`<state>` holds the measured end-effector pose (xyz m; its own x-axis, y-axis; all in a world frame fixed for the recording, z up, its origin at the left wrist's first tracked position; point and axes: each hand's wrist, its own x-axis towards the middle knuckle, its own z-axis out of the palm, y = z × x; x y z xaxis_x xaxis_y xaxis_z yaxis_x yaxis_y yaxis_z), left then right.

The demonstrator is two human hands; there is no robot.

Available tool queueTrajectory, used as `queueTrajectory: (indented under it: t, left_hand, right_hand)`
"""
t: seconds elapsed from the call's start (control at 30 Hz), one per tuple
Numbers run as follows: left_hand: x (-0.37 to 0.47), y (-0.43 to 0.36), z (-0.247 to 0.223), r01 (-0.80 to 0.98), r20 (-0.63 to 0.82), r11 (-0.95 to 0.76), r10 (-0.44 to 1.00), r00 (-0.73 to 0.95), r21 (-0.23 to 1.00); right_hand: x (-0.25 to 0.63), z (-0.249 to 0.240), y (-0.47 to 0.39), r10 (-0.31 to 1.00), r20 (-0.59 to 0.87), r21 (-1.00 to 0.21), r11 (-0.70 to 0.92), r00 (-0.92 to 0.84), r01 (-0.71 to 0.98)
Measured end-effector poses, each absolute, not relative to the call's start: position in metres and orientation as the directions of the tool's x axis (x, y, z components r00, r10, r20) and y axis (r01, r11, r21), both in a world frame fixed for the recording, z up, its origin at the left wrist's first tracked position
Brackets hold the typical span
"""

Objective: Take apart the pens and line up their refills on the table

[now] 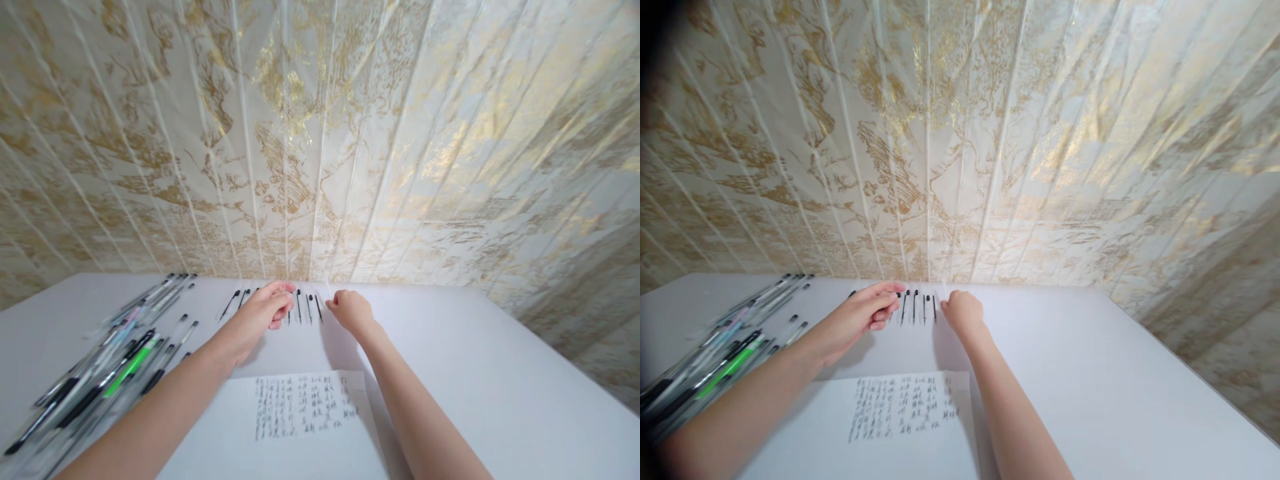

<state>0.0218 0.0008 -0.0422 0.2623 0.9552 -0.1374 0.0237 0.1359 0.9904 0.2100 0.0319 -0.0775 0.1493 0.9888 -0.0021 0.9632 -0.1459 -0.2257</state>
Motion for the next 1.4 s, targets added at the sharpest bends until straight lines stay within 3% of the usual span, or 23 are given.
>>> queueTrajectory:
  t: [0.17,0.53,0.77,0.87,1.0,1.1,1.23,1.4]
  left_hand:
    - [0.028,-0.002,-0.048,0.083,-0.196,0.179,0.928,0.317,0.98]
    - [0.024,0.0,-0.051,0.086,-0.171,0.151,0.938,0.302,0.985]
    - [0.024,0.009,-0.065,-0.058,-0.153,0.169,0.966,0.209,0.984]
    - [0.028,0.009,-0.069,-0.104,-0.18,0.207,0.959,0.22,0.973]
    - [0.035,0.003,-0.069,-0.163,-0.192,0.242,0.943,0.27,0.957]
    - [0.037,0.0,-0.066,-0.171,-0.189,0.249,0.934,0.304,0.953]
    - [0.033,0.0,-0.062,-0.151,-0.176,0.233,0.932,0.317,0.961]
    - [0.023,0.007,-0.054,-0.068,-0.18,0.201,0.955,0.236,0.977]
  right_hand:
    - [0.201,-0.088,0.04,0.991,-0.013,-0.215,-0.13,0.131,0.968]
    - [0.189,-0.093,0.043,0.995,-0.011,-0.199,-0.099,0.099,0.975]
    - [0.195,-0.088,0.044,0.995,-0.013,-0.255,-0.101,0.101,0.962]
    - [0.196,-0.069,0.035,1.0,0.007,-0.33,-0.007,0.01,0.944]
    - [0.18,-0.044,0.011,0.961,0.012,-0.466,0.25,-0.276,0.849]
    - [0.165,-0.039,-0.003,0.92,0.029,-0.487,0.354,-0.39,0.798]
    - [0.166,-0.047,0.008,0.948,0.043,-0.456,0.3,-0.316,0.838]
    - [0.193,-0.067,0.056,0.998,-0.027,-0.331,0.051,-0.064,0.942]
